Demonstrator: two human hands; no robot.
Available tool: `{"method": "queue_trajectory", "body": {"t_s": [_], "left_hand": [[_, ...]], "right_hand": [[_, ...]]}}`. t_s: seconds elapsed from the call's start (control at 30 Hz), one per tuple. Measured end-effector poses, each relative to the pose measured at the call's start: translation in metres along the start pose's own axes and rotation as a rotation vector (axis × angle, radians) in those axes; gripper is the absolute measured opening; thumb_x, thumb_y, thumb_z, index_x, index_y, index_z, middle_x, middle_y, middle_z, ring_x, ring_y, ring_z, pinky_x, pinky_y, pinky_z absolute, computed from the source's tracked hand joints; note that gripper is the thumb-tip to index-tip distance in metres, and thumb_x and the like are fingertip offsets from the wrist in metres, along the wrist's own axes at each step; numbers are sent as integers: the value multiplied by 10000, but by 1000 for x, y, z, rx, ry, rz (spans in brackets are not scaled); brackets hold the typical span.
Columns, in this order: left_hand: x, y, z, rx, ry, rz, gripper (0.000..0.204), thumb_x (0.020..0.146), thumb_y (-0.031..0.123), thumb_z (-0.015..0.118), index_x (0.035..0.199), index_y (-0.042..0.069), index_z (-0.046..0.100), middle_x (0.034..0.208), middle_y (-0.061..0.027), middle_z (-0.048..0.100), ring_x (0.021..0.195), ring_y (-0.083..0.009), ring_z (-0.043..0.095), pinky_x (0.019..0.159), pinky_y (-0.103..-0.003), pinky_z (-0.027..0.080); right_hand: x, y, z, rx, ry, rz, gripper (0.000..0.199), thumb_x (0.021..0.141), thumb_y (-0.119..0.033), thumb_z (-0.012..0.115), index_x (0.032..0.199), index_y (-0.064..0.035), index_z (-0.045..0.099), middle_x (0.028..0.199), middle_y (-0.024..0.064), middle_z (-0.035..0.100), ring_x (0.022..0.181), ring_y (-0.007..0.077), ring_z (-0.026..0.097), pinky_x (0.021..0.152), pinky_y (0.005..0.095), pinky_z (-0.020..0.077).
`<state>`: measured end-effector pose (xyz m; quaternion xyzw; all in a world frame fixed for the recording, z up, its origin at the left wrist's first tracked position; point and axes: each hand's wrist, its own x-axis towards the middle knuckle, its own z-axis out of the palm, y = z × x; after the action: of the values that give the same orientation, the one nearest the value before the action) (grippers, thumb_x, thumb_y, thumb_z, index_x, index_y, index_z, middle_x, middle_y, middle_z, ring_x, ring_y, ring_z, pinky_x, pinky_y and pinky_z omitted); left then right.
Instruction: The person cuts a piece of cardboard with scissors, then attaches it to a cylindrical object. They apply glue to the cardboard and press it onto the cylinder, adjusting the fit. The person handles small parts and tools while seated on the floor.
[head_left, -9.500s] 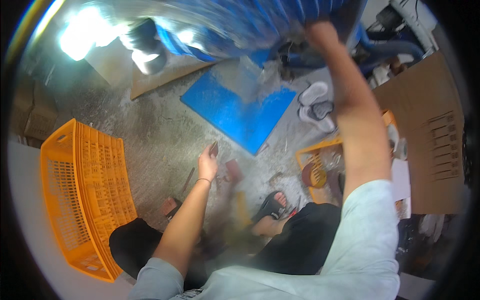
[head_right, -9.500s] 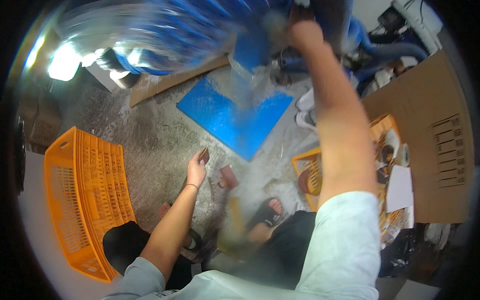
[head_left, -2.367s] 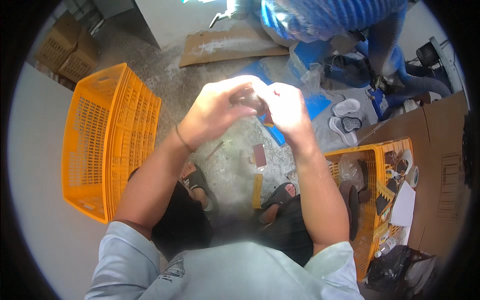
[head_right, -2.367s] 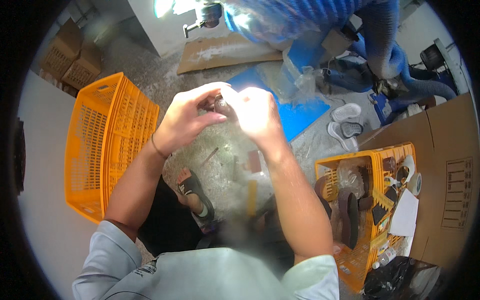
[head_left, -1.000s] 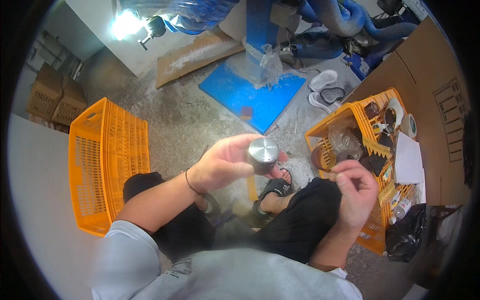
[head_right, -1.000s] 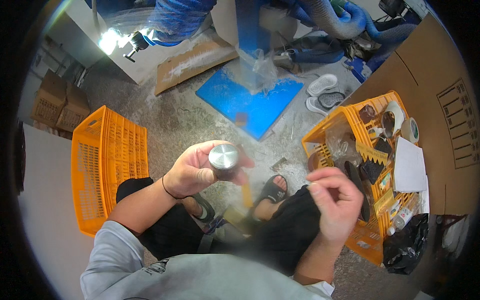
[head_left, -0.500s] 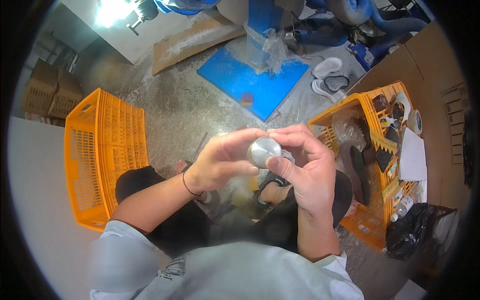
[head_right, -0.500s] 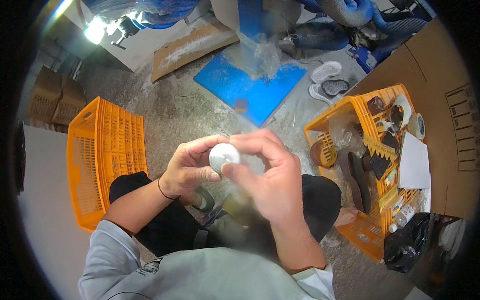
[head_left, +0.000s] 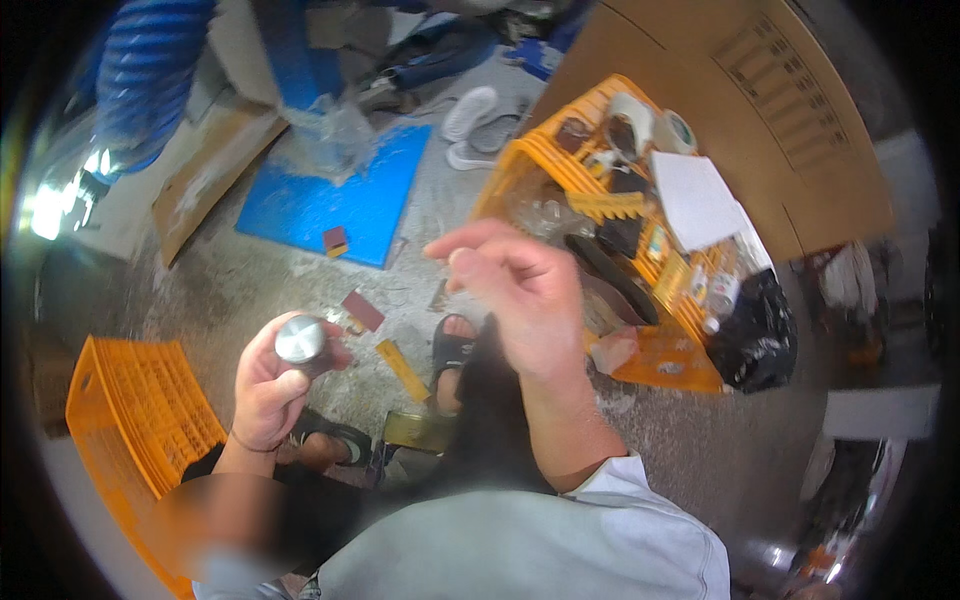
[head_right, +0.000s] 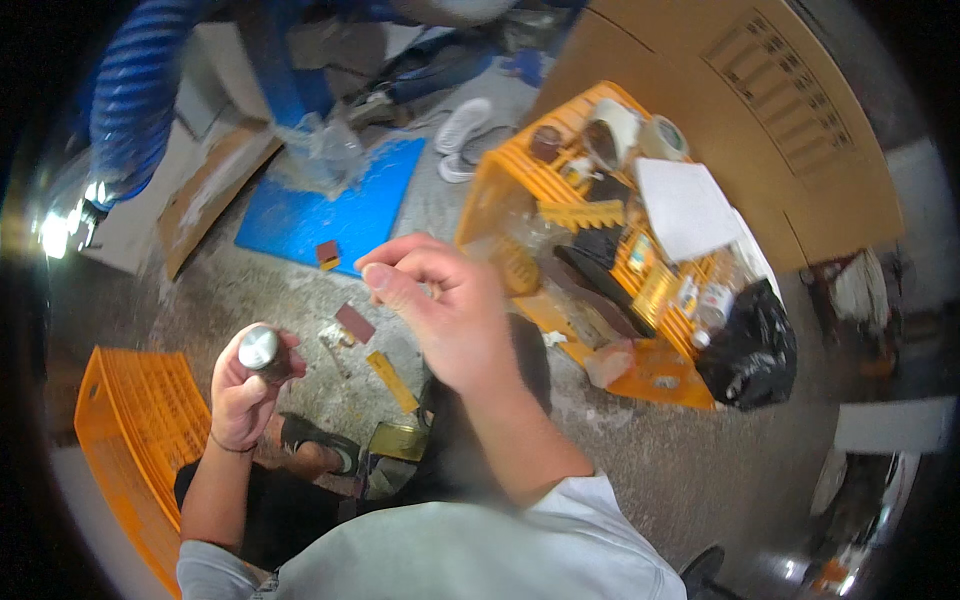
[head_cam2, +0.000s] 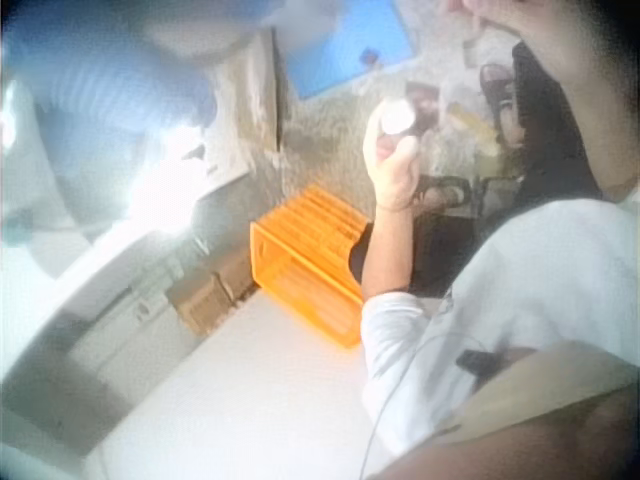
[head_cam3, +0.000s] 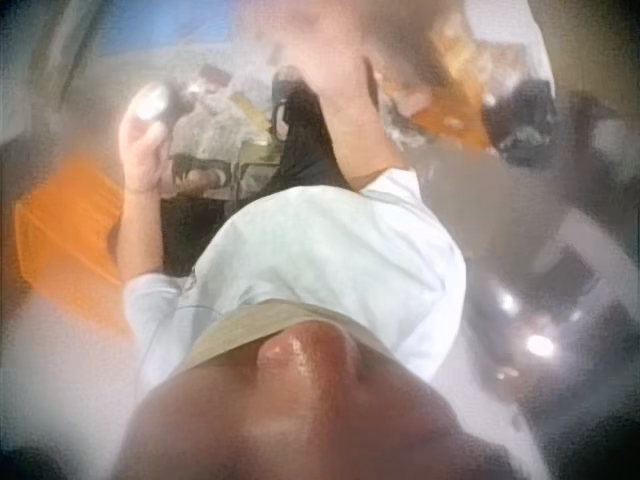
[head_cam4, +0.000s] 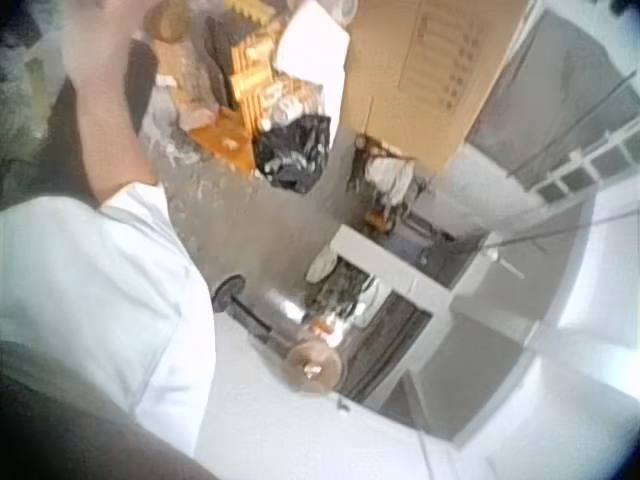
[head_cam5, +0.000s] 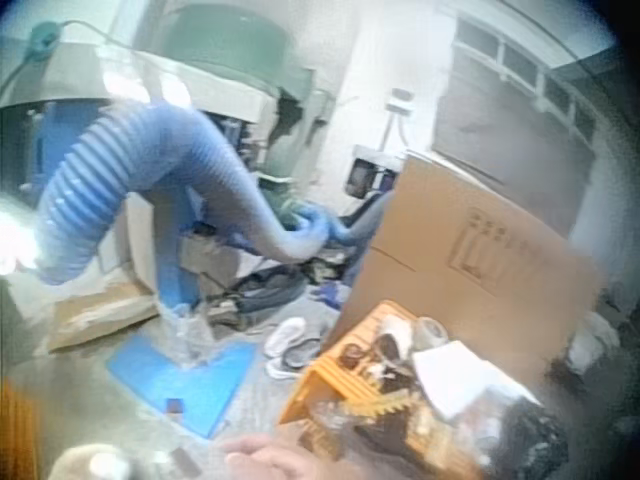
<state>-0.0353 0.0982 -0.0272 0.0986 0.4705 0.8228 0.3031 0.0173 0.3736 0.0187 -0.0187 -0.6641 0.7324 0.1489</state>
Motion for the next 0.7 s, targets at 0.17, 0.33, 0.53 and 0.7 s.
{"method": "queue_trajectory", "body": {"t_s": [0.17,0.33,0.53,0.7], "left_hand": [[1,-5,-6,0,28,-28,760,788,250,873,1369,-58,491,1248,-218,639,1067,-301,691,924,-404,571],[2,-7,-5,41,71,-2,762,789,243,871,1373,-64,489,1246,-213,637,1039,-292,698,876,-395,579],[14,-1,4,53,76,47,723,804,214,846,1374,-57,494,1228,-215,644,1000,-291,703,816,-350,569],[26,9,10,15,26,96,689,830,184,817,1384,-69,494,1247,-219,634,1051,-313,690,820,-352,578]], "right_hand": [[-27,-1,-86,-527,495,-62,94,848,23,740,932,21,698,1074,86,694,921,133,636,829,265,527],[-28,8,-164,-1148,610,-34,260,753,-88,834,960,-13,698,1062,106,679,1000,257,630,921,363,497],[11,53,-166,-1459,339,-105,531,622,-215,927,1066,-78,670,1184,105,590,1165,350,527,1022,458,422],[35,80,-180,-1604,354,-278,364,674,-103,858,1000,-84,697,1164,97,601,1121,332,538,939,469,429]]}}
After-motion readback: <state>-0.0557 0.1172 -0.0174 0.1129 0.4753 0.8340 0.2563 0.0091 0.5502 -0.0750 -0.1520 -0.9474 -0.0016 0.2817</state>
